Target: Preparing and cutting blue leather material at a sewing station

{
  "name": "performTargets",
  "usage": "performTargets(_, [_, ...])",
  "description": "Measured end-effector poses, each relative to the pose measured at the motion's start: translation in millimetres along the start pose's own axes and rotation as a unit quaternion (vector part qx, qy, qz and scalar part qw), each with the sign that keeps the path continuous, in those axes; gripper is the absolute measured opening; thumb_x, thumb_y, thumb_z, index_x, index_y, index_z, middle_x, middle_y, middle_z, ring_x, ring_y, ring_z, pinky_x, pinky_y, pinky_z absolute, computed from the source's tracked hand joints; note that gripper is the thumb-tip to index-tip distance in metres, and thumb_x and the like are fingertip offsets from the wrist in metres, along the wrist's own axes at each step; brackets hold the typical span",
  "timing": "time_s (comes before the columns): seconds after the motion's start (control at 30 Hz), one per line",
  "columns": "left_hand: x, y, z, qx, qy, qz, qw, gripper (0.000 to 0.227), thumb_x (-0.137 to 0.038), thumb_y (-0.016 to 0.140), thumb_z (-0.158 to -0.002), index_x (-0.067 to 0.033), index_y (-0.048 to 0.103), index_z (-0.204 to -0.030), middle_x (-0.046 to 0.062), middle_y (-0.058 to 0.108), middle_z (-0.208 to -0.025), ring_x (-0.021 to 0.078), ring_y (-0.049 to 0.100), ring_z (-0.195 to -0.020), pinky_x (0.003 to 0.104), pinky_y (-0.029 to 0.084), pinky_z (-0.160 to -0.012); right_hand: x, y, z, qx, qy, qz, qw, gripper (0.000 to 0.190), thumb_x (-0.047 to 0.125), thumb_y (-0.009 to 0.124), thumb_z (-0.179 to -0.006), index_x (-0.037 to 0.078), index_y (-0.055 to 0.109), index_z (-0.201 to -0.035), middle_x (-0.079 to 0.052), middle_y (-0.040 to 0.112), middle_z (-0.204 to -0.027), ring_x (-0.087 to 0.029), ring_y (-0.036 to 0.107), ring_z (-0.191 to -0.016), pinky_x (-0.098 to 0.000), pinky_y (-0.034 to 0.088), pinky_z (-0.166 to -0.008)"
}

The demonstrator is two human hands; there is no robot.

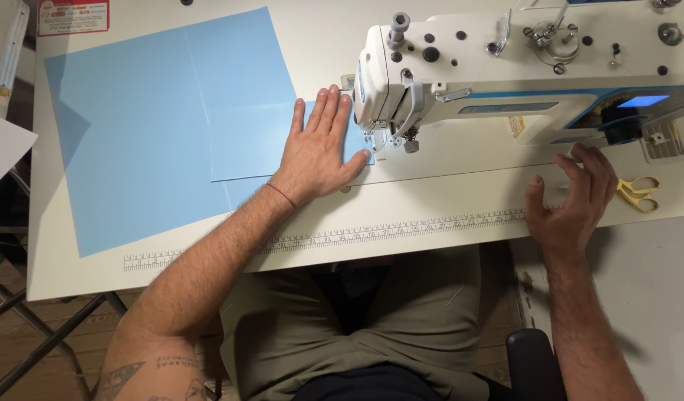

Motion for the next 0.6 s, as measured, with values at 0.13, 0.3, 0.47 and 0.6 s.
performTargets(0.13, [4.1,-4.4,2.6,-0.024,0.016,0.003,1.0,0.089,-0.069,0.03,-0.102,-0.0055,0.025,-0.163,0.022,0.02,-0.169,0.0351,0.017,-0.158,0.058,0.009,-0.126,3.5,-0.9,-2.5,0.0,0.003,0.002,1.0,0.026,0.007,0.064,-0.103,-0.013,0.066,-0.12,-0.029,0.06,-0.132,-0.05,0.055,-0.125,-0.0611,0.044,-0.108])
performTargets(0.3, [6.3,-7.8,0.4,-0.042,0.02,0.006,0.999,0.087,-0.071,0.033,-0.1,-0.0097,0.031,-0.163,0.024,0.023,-0.168,0.0365,0.021,-0.157,0.059,0.013,-0.125,6.0,-0.7,-5.1,-0.001,-0.008,-0.002,1.0,0.028,0.01,0.063,-0.105,-0.015,0.065,-0.119,-0.031,0.06,-0.13,-0.05,0.056,-0.124,-0.0609,0.043,-0.108])
performTargets(0.47, [10.3,-26.6,-5.2,0.038,0.036,0.014,0.999,0.088,-0.079,0.024,-0.095,-0.0241,0.029,-0.163,0.03,0.014,-0.166,0.0391,0.013,-0.156,0.06,0.008,-0.123,6.1,-0.4,-4.6,0.002,-0.004,-0.002,1.0,0.027,0.008,0.063,-0.104,-0.015,0.065,-0.119,-0.03,0.06,-0.131,-0.05,0.055,-0.124,-0.0616,0.043,-0.108])
performTargets(0.6, [17.0,-34.4,-7.9,0.085,0.056,-0.001,0.995,0.121,-0.102,0.022,-0.073,-0.0214,0.026,-0.164,0.029,0.008,-0.167,0.039,0.009,-0.157,0.06,0.008,-0.122,6.7,0.4,-6.6,-0.004,-0.008,0.003,1.0,0.029,0.012,0.062,-0.107,-0.014,0.065,-0.118,-0.03,0.06,-0.13,-0.049,0.056,-0.123,-0.0606,0.044,-0.106])
Point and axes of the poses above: each hand's wrist, its own z-axis away from the middle knuckle, its own y-axis out of the palm, x = y × z, the point moved 1 cm from there along -z, towards the middle knuckle
